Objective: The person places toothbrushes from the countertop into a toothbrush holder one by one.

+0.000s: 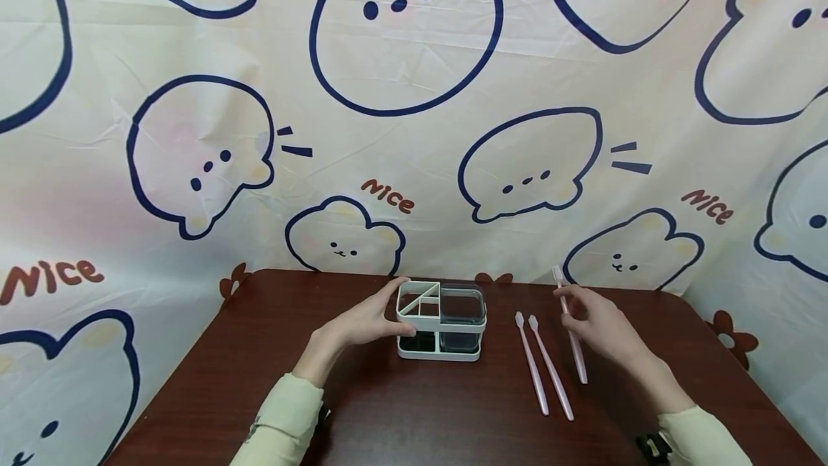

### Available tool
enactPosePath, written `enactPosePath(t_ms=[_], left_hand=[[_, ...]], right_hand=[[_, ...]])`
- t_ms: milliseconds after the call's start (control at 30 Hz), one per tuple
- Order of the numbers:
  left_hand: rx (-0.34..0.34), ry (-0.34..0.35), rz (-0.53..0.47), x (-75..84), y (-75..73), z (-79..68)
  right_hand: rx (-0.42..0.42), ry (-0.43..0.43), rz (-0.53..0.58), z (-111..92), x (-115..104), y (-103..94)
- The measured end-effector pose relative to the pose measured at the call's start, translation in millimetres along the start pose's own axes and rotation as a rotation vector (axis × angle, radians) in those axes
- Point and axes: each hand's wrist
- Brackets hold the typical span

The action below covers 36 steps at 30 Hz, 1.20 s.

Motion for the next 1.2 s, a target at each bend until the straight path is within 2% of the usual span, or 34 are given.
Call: enactPosePath(t_ms=[233, 633, 900, 1200], left_hand=[[-0.002, -0.007, 0.001, -0.3, 0.0, 0.2], [-0.013, -0.003, -0.006, -0.9, 0.4, 0.2], [-0.012, -0.006, -0.008, -1.4, 0.7, -0.7], [-0.013, 0.005, -0.018, -1.6, 0.9, -0.4]], right_hand=[[0.074, -0.057, -0.028, 9.5, -15.4, -4.8], [0.138, -0.173, -0.030, 27.6, -47.7, -11.5], [0.181, -0.183, 0.014, 39.8, -68.9, -12.3], [0.217, -0.252, 0.023, 51.2, -92.4, -12.3]])
Point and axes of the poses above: each hand's wrist, its own z-axis towards the middle knuckle, its own y-axis out of the palm, x = y × z, and after that the axes turned 13 degrees about -y, right-handed
